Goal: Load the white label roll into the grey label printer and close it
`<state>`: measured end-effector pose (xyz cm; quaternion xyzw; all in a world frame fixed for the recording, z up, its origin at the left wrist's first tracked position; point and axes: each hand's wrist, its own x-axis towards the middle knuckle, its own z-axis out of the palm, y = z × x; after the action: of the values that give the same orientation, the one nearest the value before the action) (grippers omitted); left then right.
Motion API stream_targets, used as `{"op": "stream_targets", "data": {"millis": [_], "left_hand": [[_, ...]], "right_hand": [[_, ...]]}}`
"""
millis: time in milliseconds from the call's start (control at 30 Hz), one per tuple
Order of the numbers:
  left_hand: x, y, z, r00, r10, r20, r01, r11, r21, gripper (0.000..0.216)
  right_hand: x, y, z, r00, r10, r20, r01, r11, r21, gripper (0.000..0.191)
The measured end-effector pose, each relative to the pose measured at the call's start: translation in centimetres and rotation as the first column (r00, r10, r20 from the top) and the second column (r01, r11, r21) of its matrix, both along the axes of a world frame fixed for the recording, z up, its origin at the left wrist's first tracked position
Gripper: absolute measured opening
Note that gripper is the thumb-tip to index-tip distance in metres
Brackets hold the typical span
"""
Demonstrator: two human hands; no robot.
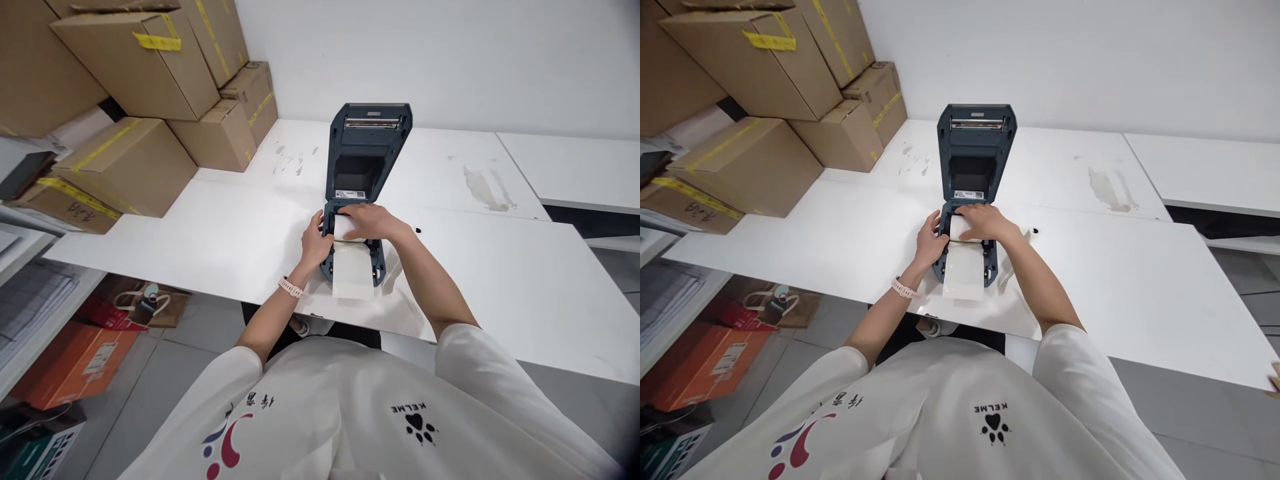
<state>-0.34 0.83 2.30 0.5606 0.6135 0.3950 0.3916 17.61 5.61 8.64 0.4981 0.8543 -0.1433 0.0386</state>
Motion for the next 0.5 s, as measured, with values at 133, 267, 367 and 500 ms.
{"op": "stream_targets", "data": {"millis": [133, 267, 367, 500], "left_hand": [[0.0, -0.1, 0.4, 0.997, -0.027, -0.071, 0.027, 1.0, 0.005, 0.088], [0.0, -0.2, 0.7, 0.996, -0.026, -0.089, 0.024, 0.999, -0.022, 0.094], [-0.1, -0.3, 0.6, 0.997, -0.026, -0.073, 0.024, 0.999, -0.025, 0.094], [-0.1, -0.4, 0.3, 0.998, -0.032, -0.058, 0.031, 0.999, -0.022, 0.09]], "right_hand": [[-1.3, 0.8, -0.5, 0.994, 0.018, 0.105, -0.011, 0.997, -0.074, 0.086], [-1.0, 1.2, -0.1, 0.999, 0.026, 0.025, -0.022, 0.989, -0.146, 0.096], [1.6, 0.7, 1.7, 0.966, 0.082, -0.245, -0.133, 0.972, -0.195, 0.1], [7.5, -0.2, 4.7, 0.776, 0.036, -0.63, -0.116, 0.99, -0.086, 0.106]]}}
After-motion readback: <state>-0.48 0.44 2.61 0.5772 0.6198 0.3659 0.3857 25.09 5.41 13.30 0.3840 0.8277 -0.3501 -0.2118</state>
